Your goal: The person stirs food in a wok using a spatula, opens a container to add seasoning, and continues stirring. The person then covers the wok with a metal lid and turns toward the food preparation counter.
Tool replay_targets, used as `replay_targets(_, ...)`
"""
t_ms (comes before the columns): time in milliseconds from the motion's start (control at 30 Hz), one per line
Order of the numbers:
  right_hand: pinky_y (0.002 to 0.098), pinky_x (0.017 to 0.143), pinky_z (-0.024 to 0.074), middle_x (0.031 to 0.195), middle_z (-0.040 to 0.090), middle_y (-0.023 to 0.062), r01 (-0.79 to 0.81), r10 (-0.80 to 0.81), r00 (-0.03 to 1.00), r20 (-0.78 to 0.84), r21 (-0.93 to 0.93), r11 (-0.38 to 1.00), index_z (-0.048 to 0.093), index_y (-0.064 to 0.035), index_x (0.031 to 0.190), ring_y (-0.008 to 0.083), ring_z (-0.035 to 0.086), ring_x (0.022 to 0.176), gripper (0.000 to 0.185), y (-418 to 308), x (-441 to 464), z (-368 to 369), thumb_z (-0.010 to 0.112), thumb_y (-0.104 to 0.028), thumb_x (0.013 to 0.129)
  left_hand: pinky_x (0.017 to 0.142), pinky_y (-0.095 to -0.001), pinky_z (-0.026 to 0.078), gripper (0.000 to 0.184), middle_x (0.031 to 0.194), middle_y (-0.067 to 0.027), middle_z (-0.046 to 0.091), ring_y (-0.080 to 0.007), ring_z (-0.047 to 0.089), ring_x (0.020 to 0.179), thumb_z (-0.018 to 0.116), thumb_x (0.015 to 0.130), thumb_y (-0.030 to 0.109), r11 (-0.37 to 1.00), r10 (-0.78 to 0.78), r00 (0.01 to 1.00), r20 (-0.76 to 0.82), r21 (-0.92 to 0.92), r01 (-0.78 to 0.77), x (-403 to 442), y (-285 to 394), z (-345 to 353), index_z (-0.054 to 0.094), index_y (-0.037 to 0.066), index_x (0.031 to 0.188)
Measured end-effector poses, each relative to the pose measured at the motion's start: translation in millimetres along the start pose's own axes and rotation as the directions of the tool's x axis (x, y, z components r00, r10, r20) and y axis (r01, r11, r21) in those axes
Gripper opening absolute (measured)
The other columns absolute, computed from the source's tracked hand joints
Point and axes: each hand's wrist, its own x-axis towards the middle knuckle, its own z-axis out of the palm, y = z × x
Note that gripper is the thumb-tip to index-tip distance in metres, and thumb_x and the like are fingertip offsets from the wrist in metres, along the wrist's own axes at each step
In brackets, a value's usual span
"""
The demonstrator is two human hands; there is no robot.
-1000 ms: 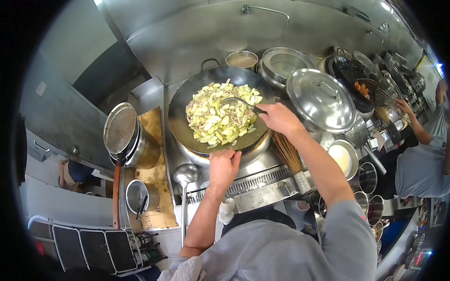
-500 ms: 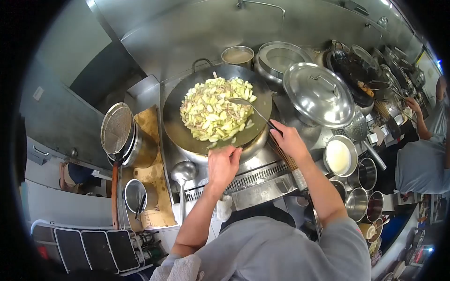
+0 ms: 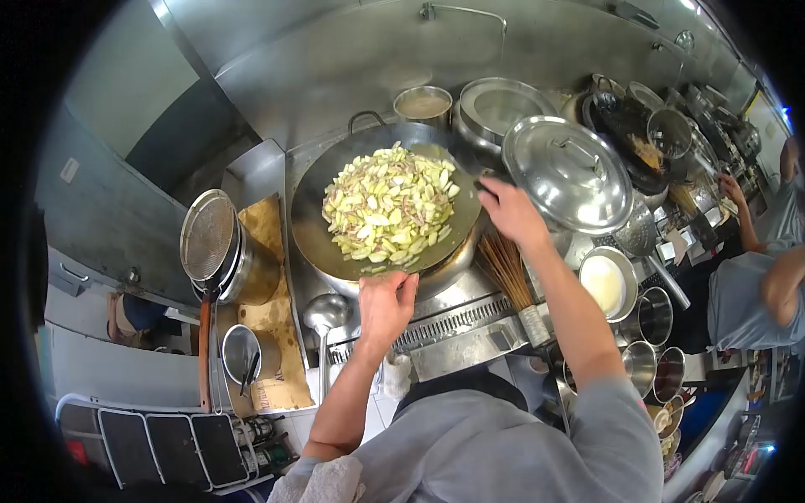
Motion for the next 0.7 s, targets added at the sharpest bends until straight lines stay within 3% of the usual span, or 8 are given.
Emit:
replay_targets(33, 0.0452, 0.095, 0.0505, 0.118, 0.065, 0.025, 0.002, -0.003, 1.0, -0.007, -0.058, 0.998, 0.062, -0.004, 0.129, 0.0435, 0.062, 0.109, 0.039, 10.9, 14.8, 8.3, 0.057, -0.027, 0.097, 0.072, -0.0445, 0.041, 0.023, 0.063, -0.0127, 0.062, -0.0348, 0.06, 0.064, 0.068, 0.089, 0.02, 1.0, -0.008, 1.0, 0.016, -0.019, 0.009, -3.5, 0.6, -1.7, 0.065, 0.006, 0.071)
replay_targets(100, 0.0465, 0.099, 0.0483, 0.12, 0.064, 0.0255, -0.158, 0.163, 0.986, 0.03, -0.132, 0.979, 0.061, -0.0038, 0.13, 0.0429, 0.061, 0.113, 0.043, 17.5, 45.5, 23.7, 0.053, -0.031, 0.097, 0.073, -0.044, 0.041, 0.024, 0.063, -0.0119, 0.063, -0.0338, 0.06, 0.064, 0.069, 0.089, 0.021, 1.0, -0.015, 1.0, 0.0, -0.005, 0.015, -5.7, -6.3, 10.0, 0.065, 0.006, 0.071)
replay_targets(200, 0.0468, 0.102, 0.047, 0.12, 0.064, 0.0263, -0.199, 0.215, 0.975, 0.063, -0.196, 0.96, 0.061, -0.0032, 0.13, 0.0426, 0.06, 0.114, 0.044, 23.5, 65.6, 55.4, 0.051, -0.031, 0.097, 0.075, -0.0456, 0.04, 0.02, 0.068, -0.015, 0.064, -0.0352, 0.062, 0.071, 0.068, 0.089, 0.018, 0.999, -0.045, 0.998, 0.036, -0.004, 0.045, -4.7, -8.3, 12.7, 0.065, 0.004, 0.074)
replay_targets(300, 0.0469, 0.103, 0.0465, 0.12, 0.064, 0.0264, -0.184, 0.214, 0.968, 0.129, -0.211, 0.96, 0.062, -0.0027, 0.128, 0.0428, 0.06, 0.113, 0.044, 6.5, 56.8, 67.5, 0.05, -0.031, 0.097, 0.075, -0.0453, 0.04, 0.019, 0.068, -0.0149, 0.064, -0.035, 0.062, 0.07, 0.069, 0.088, 0.017, 0.999, -0.041, 0.999, 0.036, -0.015, 0.042, -4.1, -7.3, 8.5, 0.065, 0.005, 0.073)
replay_targets(433, 0.0475, 0.099, 0.0481, 0.115, 0.066, 0.0273, -0.028, 0.047, 0.986, 0.157, -0.117, 0.993, 0.063, 0.0, 0.125, 0.0421, 0.062, 0.111, 0.041, -32.0, 48.9, 26.4, 0.051, -0.028, 0.097, 0.074, -0.0443, 0.041, 0.019, 0.068, -0.0133, 0.064, -0.0337, 0.062, 0.069, 0.07, 0.087, 0.017, 0.999, -0.03, 0.999, -0.022, -0.019, 0.03, -3.0, -7.8, 10.1, 0.065, 0.005, 0.072)
replay_targets(600, 0.0472, 0.098, 0.0487, 0.115, 0.066, 0.0261, -0.144, 0.161, 0.983, 0.086, -0.178, 0.973, 0.066, -0.0039, 0.12, 0.0426, 0.062, 0.11, 0.037, -1.8, 111.1, 69.7, 0.051, -0.029, 0.097, 0.073, -0.0438, 0.041, 0.02, 0.066, -0.0114, 0.064, -0.0324, 0.061, 0.067, 0.071, 0.087, 0.018, 0.999, -0.033, 0.999, -0.027, -0.029, 0.032, -3.5, -8.0, 8.7, 0.066, 0.006, 0.072)
replay_targets(700, 0.0464, 0.099, 0.0484, 0.117, 0.065, 0.0268, -0.169, 0.205, 0.944, 0.259, -0.152, 0.974, 0.067, -0.0032, 0.118, 0.0425, 0.062, 0.112, 0.038, 2.0, 98.8, 91.1, 0.051, -0.031, 0.097, 0.073, -0.0439, 0.041, 0.018, 0.066, -0.0117, 0.064, -0.0328, 0.061, 0.066, 0.072, 0.086, 0.016, 0.999, -0.049, 0.998, -0.031, -0.007, 0.049, -4.3, -7.5, 9.8, 0.066, 0.006, 0.073)
